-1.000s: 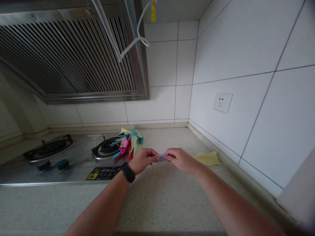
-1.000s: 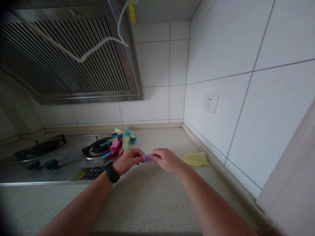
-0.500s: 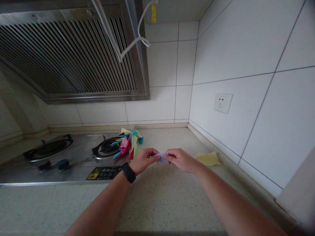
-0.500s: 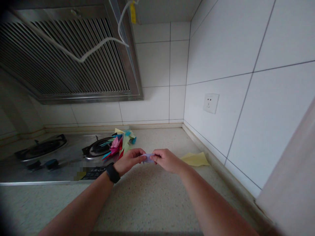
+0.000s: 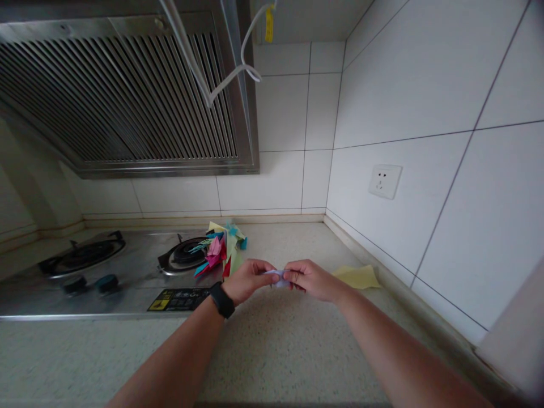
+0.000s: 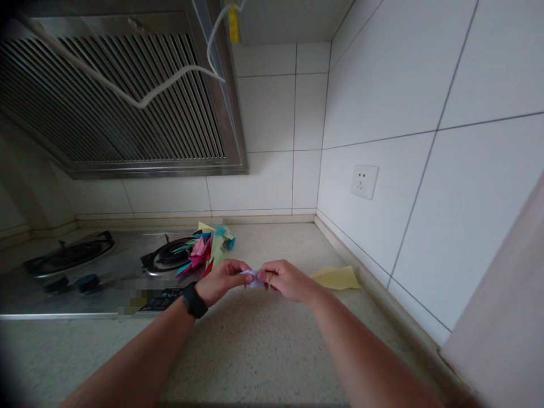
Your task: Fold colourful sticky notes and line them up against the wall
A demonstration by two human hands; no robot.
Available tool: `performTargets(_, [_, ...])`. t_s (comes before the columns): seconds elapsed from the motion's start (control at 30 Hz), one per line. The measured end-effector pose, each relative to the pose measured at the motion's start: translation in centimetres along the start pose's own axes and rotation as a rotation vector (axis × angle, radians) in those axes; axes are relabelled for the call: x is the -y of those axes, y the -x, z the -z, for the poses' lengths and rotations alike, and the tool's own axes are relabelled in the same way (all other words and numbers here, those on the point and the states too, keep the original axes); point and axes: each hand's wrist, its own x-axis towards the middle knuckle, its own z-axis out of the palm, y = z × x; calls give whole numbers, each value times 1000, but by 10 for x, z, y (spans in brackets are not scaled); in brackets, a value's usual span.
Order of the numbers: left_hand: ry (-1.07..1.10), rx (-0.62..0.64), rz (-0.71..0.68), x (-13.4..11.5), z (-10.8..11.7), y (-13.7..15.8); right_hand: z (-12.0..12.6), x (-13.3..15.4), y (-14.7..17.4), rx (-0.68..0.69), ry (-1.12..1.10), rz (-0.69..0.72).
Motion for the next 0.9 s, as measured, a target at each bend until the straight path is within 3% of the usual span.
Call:
performTargets(0.2, [-117, -99, -32, 2, 1, -3, 1, -1, -1, -33, -25, -7])
performTargets(0.37, [-397, -188, -92, 2, 3, -4, 1, -8, -4, -51, -153, -31])
performTargets(0.47, [-558, -214, -212, 0, 3, -3, 1, -7, -4, -67, -101, -24])
performTargets(0.57, [-602, -343, -328, 3, 6, -3, 1, -5, -3, -192, 82, 47])
performTargets(0.67, [-581, -455, -270, 9, 10, -5, 4, -2, -2, -395, 266, 144])
performTargets(0.8, [-476, -316, -90, 12, 9, -6, 9, -1, -1, -477, 394, 225])
performTargets(0.9, [-334, -172, -67, 9, 5, -7, 10, 0, -1, -462, 425, 302])
